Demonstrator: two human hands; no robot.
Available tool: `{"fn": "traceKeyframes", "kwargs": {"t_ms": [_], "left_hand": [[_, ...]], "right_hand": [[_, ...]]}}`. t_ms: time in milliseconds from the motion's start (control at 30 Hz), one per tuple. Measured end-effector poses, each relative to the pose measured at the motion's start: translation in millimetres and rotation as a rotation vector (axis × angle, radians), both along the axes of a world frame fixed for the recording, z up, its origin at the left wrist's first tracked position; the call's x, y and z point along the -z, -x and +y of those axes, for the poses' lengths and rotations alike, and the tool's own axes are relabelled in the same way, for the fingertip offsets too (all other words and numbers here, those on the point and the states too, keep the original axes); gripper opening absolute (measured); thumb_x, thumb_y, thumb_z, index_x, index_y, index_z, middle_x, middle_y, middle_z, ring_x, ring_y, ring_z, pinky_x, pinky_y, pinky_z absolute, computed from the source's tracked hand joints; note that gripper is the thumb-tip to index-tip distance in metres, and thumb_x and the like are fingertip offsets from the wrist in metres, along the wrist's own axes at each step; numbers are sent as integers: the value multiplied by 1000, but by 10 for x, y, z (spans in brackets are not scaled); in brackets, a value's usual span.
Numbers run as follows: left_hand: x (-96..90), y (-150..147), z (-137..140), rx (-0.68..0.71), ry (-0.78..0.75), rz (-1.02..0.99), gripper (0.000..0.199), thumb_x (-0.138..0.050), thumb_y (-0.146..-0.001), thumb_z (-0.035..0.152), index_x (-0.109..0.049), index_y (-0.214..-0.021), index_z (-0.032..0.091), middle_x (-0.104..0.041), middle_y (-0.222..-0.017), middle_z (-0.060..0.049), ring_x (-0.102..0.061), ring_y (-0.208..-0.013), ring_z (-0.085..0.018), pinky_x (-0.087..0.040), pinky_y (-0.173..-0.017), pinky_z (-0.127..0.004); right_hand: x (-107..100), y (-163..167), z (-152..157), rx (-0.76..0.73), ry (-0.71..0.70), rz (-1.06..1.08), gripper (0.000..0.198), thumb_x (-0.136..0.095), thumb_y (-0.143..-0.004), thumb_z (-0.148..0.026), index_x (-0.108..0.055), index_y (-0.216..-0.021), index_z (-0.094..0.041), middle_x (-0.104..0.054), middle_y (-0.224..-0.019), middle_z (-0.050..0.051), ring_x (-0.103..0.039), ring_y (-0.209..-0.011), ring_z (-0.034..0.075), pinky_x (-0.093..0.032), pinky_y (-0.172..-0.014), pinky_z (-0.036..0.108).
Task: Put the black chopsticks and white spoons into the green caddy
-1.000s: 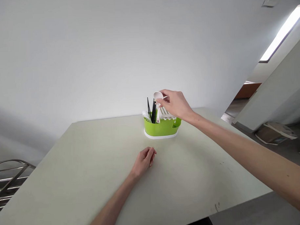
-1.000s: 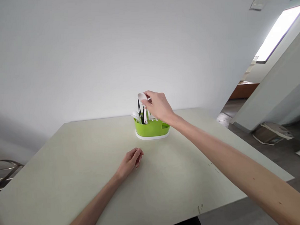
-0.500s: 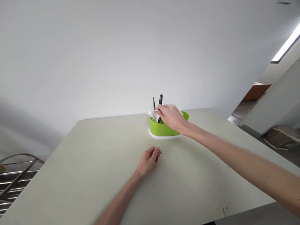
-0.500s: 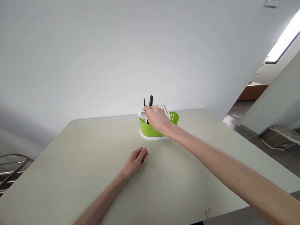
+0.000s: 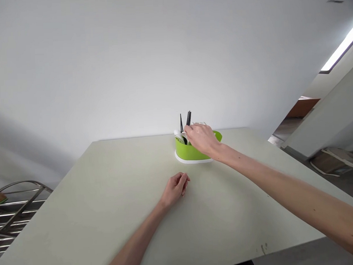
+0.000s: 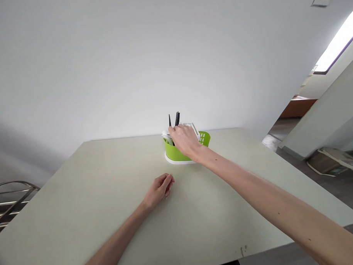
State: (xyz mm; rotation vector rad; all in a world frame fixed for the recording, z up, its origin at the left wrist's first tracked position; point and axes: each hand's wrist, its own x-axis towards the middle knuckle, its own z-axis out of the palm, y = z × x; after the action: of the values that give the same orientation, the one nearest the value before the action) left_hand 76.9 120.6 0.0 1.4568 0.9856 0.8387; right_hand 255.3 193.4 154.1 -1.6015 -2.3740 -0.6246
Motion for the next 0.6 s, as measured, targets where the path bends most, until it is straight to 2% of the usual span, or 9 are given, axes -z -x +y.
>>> {"fn": "traceKeyframes", "kwargs": {"t_ms": [100,233,467,600], "left_hand": [[-3,-3,0,0,0,0,53,-49,-98,69,-61,-88,19,-47,-65,6,-43,-53,-10,-41,-53,-25],[0,-12,0,8,5,-9,52,-49,-98,68,-61,-88,19,-47,-66,6,-43,-53,-9,-42,-53,-25],[15,-22,10,6,-5,-6,51,-49,-98,67,-61,-87,19,-47,-66,6,-43,-52,-9,-42,-53,-25],[-14,-18,-4,7,6,4,50,-49,-97,67,-60,-86,19,-47,-67,5,-43,-53,-9,-42,-53,-25]], "right_hand": [[150,23,50,-73,-56,-67,26,-45,-102,-8,-71,-105,-12,-78,-95,15,-67,-100,29,-37,-90,38],[269,19,89,-95,-76,-73,22,-52,-97,-10,-72,-106,-12,-79,-97,14,-64,-100,30,-35,-94,40],[335,-32,58,-165,-86,-67,26,-52,-102,-24,-73,-112,-12,-78,-100,16,-60,-104,33,-34,-101,46],[310,-41,42,-179,-83,-7,32,-59,-100,-34,-71,-119,-11,-76,-112,18,-60,-110,35,-37,-103,47]]}}
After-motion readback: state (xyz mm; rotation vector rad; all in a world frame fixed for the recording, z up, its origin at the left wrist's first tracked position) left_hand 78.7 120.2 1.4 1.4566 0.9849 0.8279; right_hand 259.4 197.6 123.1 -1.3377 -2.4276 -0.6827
